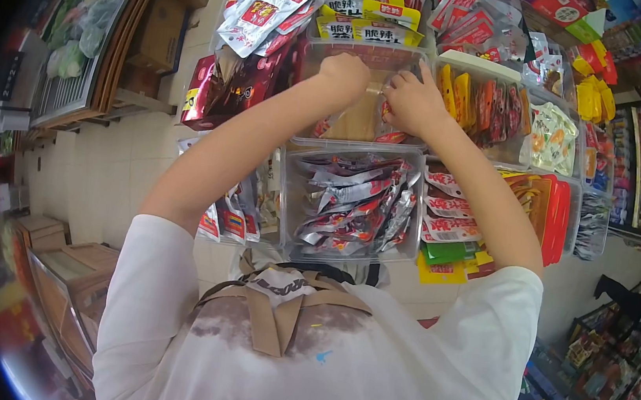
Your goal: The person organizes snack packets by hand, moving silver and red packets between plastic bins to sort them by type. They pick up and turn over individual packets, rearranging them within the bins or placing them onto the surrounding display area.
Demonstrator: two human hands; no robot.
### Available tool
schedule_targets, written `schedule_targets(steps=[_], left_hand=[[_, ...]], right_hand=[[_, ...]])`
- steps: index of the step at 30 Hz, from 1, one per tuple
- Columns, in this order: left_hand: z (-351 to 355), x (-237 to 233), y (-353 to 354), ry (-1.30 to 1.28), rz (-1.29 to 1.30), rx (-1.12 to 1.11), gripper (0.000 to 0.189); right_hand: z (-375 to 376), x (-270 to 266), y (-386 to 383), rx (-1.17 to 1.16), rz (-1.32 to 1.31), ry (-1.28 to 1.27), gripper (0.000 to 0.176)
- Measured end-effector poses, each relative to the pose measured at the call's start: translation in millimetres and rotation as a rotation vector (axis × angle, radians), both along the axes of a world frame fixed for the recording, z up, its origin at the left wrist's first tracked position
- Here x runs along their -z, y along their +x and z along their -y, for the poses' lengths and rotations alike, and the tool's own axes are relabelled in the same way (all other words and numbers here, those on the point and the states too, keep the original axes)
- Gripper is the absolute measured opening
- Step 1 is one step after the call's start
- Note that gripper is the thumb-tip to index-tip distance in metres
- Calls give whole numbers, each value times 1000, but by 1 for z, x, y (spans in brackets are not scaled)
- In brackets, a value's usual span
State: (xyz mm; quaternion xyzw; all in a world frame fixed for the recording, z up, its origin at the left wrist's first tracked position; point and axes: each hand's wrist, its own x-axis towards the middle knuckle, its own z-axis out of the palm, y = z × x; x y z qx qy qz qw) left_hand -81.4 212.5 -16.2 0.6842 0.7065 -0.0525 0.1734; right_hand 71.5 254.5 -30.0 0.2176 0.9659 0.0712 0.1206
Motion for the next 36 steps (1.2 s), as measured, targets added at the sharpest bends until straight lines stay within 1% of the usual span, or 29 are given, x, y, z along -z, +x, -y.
schedule_targets(steps=[2, 3, 5, 6, 8, 9, 13, 14, 15, 16, 18, 19, 20, 22, 23, 24, 26, 27, 28, 30, 32, 34, 35, 36], left_hand=[[0, 2, 5, 64, -46, 88, 25], [-1, -2, 4, 61, -47, 90, 25], [-6, -11, -2, -24, 107, 6, 27], [-13, -9, -6, -29, 105, 12, 27], [-28, -4, -16, -114, 126, 134, 30], [-26, -5, -19, -118, 196, 73, 33], [-19, -5, -26, -88, 169, 61, 35], [-17, -4, -30, -20, 205, -36, 34], [-15, -3, -32, 46, 239, -130, 32], [-12, -1, -31, 32, 239, -122, 32], [-8, 4, -32, 158, 284, -294, 29], [-8, 8, -33, 90, 378, -281, 36], [-7, 12, -28, 91, 379, -285, 36], [-3, 15, -11, 44, 401, -537, 52], [-4, 14, -10, -60, 438, -522, 64], [-4, 20, -12, -57, 441, -527, 64], [-7, 40, -15, -96, 508, -623, 65], [-8, 42, -12, -124, 451, -701, 60], [-9, 44, -13, -121, 452, -702, 60], [-10, 44, -17, -357, 174, -109, 49], [-15, 86, -5, -332, 104, -13, 40], [-10, 71, 5, -311, 144, -35, 40], [-7, 64, 7, -314, 144, -32, 40], [-6, 63, 8, -319, 285, -66, 38]], right_hand=[[1, -1, 0, 5, 36, -9, 46], [1, 0, 0, 1, 38, 6, 46], [1, 0, 1, 5, 39, 16, 46], [2, -1, 0, 19, 53, -1, 47], [2, -3, -2, 31, 65, -18, 48], [2, -4, -3, 33, 83, -20, 48], [1, -3, -1, 11, 79, -5, 49], [0, -1, 0, 15, 79, -12, 49], [-1, 1, 1, 15, 25, -1, 46], [1, 4, 2, 18, -27, 6, 42], [2, 2, 2, 36, -16, -30, 40], [1, 0, 1, 47, -7, -50, 37], [2, 0, 2, 42, -5, -49, 37], [9, 0, 7, 71, -70, 20, 34], [12, 1, 7, 63, -66, 20, 34], [15, 1, 8, 70, -68, 30, 34], [14, 1, 8, 76, -70, 46, 34], [13, 2, 8, 71, -81, 34, 33], [13, 3, 8, 67, -92, 21, 33], [12, 0, 8, 66, -106, 8, 34], [11, -2, 8, 62, -122, -4, 34], [10, -2, 12, 47, -203, -26, 30], [9, 0, 14, 51, -202, -28, 30], [6, 1, 17, 31, -316, -28, 25]])
